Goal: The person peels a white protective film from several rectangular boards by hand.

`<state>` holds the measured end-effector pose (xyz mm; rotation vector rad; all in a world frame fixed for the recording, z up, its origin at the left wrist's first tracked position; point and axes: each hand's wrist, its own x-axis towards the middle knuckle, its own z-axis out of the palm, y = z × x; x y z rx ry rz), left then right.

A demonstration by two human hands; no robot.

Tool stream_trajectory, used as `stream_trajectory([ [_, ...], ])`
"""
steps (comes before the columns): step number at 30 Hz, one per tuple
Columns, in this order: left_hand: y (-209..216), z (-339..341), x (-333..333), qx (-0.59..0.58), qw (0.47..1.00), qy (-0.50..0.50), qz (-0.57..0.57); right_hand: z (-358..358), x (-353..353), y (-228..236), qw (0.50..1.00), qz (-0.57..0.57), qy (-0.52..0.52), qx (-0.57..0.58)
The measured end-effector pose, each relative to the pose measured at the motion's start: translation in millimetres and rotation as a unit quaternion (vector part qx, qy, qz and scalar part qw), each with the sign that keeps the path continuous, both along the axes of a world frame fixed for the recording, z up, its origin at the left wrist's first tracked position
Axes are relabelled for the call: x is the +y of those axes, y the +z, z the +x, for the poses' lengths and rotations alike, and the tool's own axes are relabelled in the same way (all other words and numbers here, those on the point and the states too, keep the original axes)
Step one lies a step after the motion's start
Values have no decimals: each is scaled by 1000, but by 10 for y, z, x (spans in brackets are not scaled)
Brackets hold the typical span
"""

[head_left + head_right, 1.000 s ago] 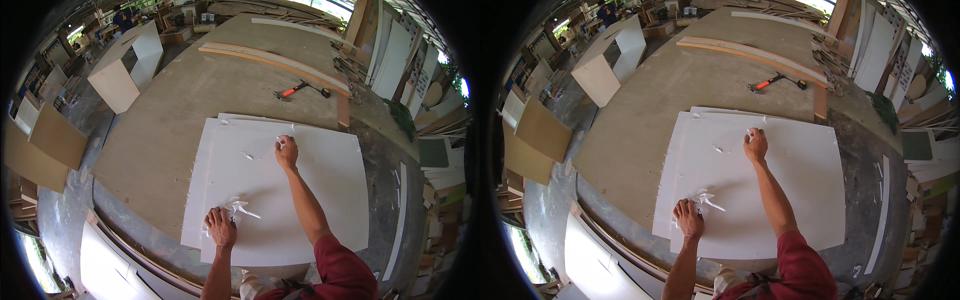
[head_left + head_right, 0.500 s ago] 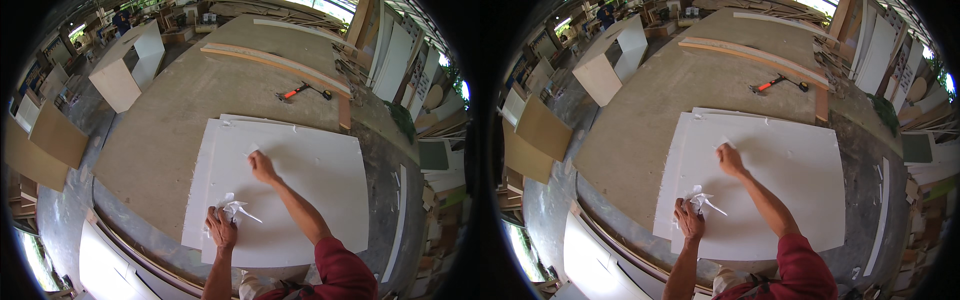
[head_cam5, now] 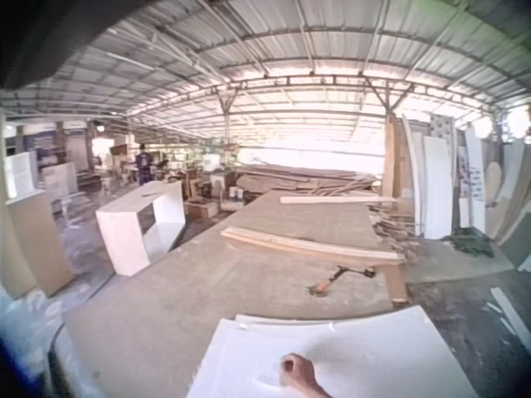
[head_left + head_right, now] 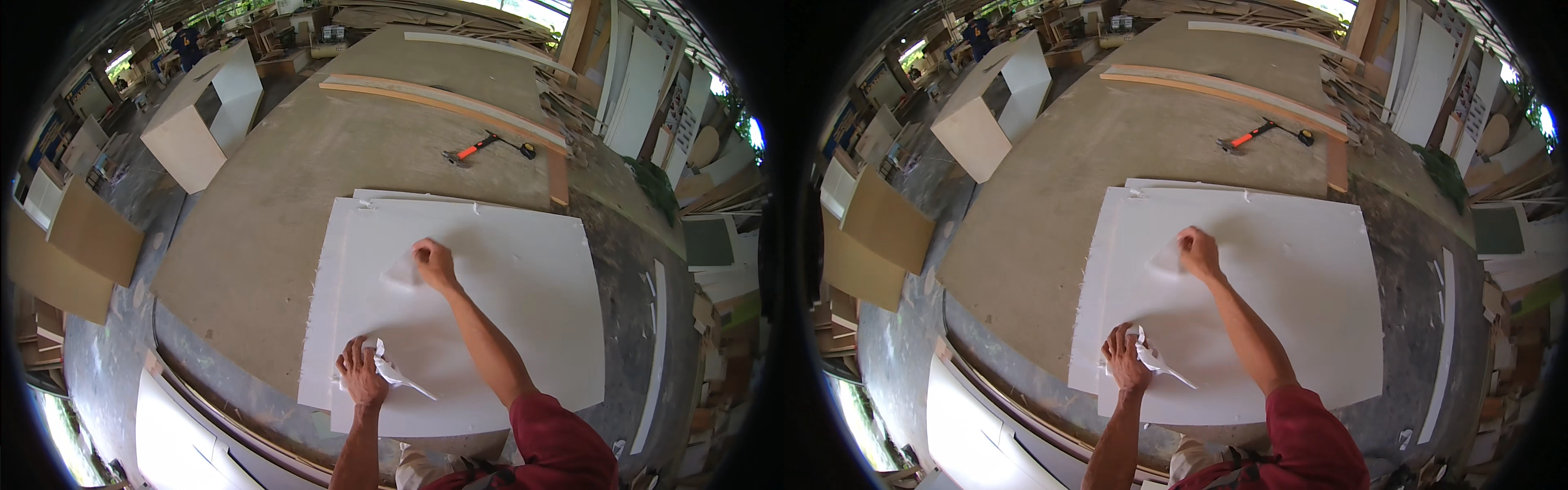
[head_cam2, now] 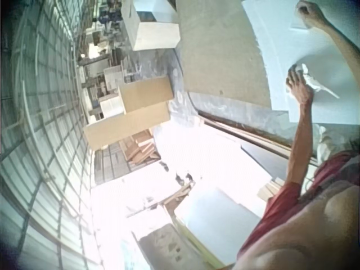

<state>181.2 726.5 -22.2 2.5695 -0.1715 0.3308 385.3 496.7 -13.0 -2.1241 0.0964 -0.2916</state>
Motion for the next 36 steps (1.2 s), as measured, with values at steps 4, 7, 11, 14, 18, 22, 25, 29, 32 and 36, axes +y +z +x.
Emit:
stream_trajectory([
  [4,60,28,-66,-2,1000,10,2,534,-537,-129,973,-151,-171,38],
  [7,87,22,-30,0,1000,15,10,646,-536,-55,964,-196,-171,53],
  [11,54,15,-10,5,1000,14,9,670,-460,-77,954,-223,-184,77],
  [14,76,18,-28,8,1000,13,11,678,-448,-123,947,-243,-190,85],
  [18,110,15,-39,11,1000,19,7,653,-363,-167,937,-264,-217,72],
  [22,132,21,-44,14,1000,14,8,643,-391,-202,940,-260,-215,58],
  [25,121,10,-24,16,1000,16,8,655,-368,-157,945,-253,-192,75],
  [29,95,15,-16,12,1000,17,0,632,-420,-239,963,-190,-188,34],
  [32,101,22,-59,15,1000,16,4,629,-515,-373,963,-139,-231,-24],
  [36,103,14,-19,20,1000,15,5,700,-439,-311,957,-141,-252,2],
])
